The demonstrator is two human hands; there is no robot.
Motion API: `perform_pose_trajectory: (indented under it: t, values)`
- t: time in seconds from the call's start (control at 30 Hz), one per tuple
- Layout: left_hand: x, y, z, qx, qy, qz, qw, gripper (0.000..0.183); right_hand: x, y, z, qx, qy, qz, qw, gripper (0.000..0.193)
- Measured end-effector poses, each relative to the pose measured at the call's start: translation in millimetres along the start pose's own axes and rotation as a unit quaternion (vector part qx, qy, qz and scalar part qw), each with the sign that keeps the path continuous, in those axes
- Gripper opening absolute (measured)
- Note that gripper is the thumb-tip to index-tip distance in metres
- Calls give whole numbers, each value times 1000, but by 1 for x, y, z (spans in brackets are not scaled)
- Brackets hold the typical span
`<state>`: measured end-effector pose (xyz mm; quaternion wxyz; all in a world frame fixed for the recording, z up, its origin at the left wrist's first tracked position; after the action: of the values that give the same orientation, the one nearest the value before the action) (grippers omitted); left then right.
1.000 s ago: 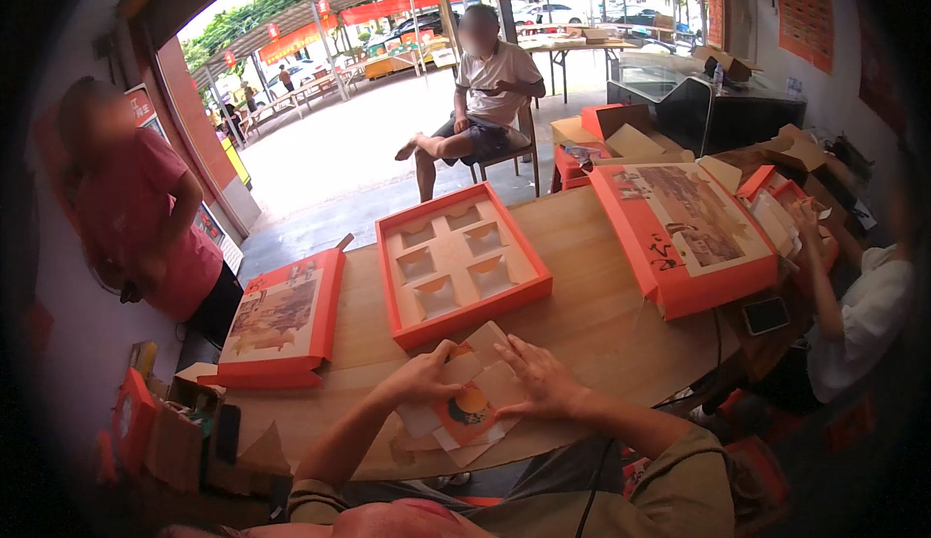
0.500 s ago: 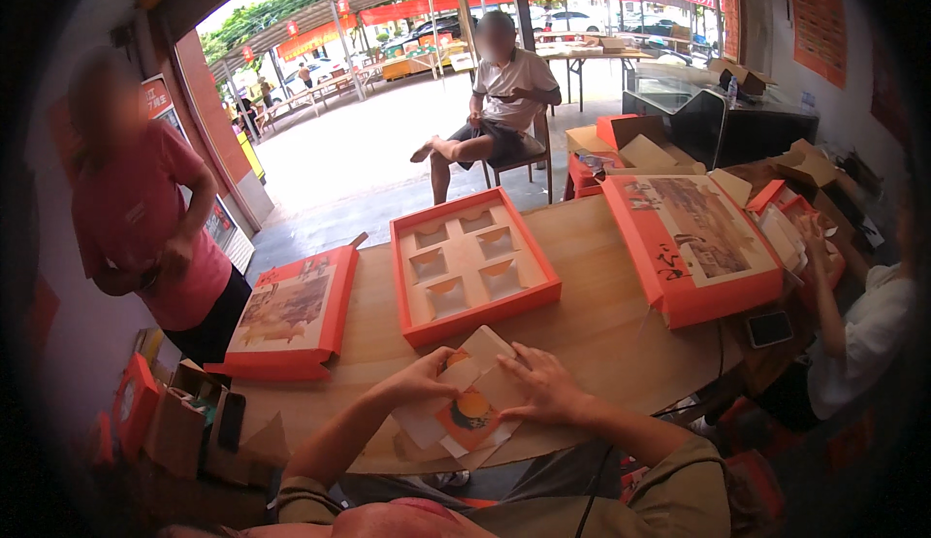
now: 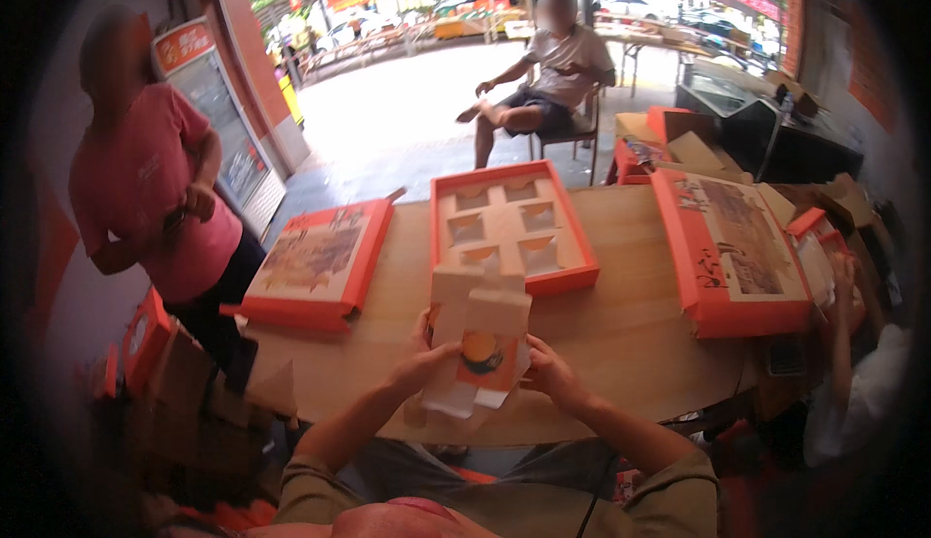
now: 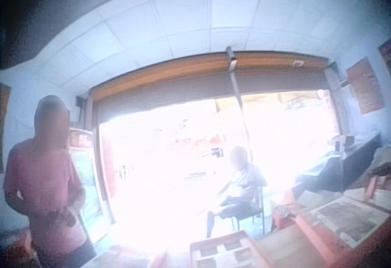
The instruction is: The person assembles cardboard gift boxes by folding pre-cut pieces, placing cardboard divider inserts into the boxes, and stacking the completed boxes and components on a table.
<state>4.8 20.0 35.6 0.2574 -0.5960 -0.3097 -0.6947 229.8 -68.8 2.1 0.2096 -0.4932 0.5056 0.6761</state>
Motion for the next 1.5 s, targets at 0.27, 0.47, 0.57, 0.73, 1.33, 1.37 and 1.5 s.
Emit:
perform_pose_trajectory:
  t: [0.27, 0.47, 0.57, 0.73, 1.33, 1.37, 1.5]
  values:
    - [34, 6, -27, 50, 48, 115, 991, 77, -20, 63, 36, 38, -53, -84, 994, 29]
    - [73, -71, -44, 96, -43, 334, 937, 60, -18, 56, 50, 52, -104, -115, 987, 29]
    - [104, -134, -52, 202, -26, 637, 744, 76, -23, 53, 54, 58, -106, -122, 985, 29]
    - [78, -195, -39, 142, -323, 731, 585, 99, -13, 56, 65, 60, -76, -149, 984, 33]
    - [40, -211, -9, 99, -318, 812, 479, 54, 18, 71, 93, 23, -26, -71, 997, 41]
    - [39, -215, -11, 103, -301, 810, 493, 52, 18, 74, 94, 19, -25, -60, 998, 41]
    - [74, -211, -16, 149, -165, 825, 520, 49, 16, 80, 103, 22, -13, -39, 999, 42]
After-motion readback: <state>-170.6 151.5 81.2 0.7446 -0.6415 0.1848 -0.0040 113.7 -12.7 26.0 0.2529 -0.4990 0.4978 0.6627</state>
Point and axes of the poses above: each hand's wrist, its own z-axis towards the middle knuckle, its own y-axis out of the palm, x = y × z, the point moved 6 cm from there along z, towards the middle knuckle, and after that the axes turned 14 degrees about -x, right-handed, at the moved point
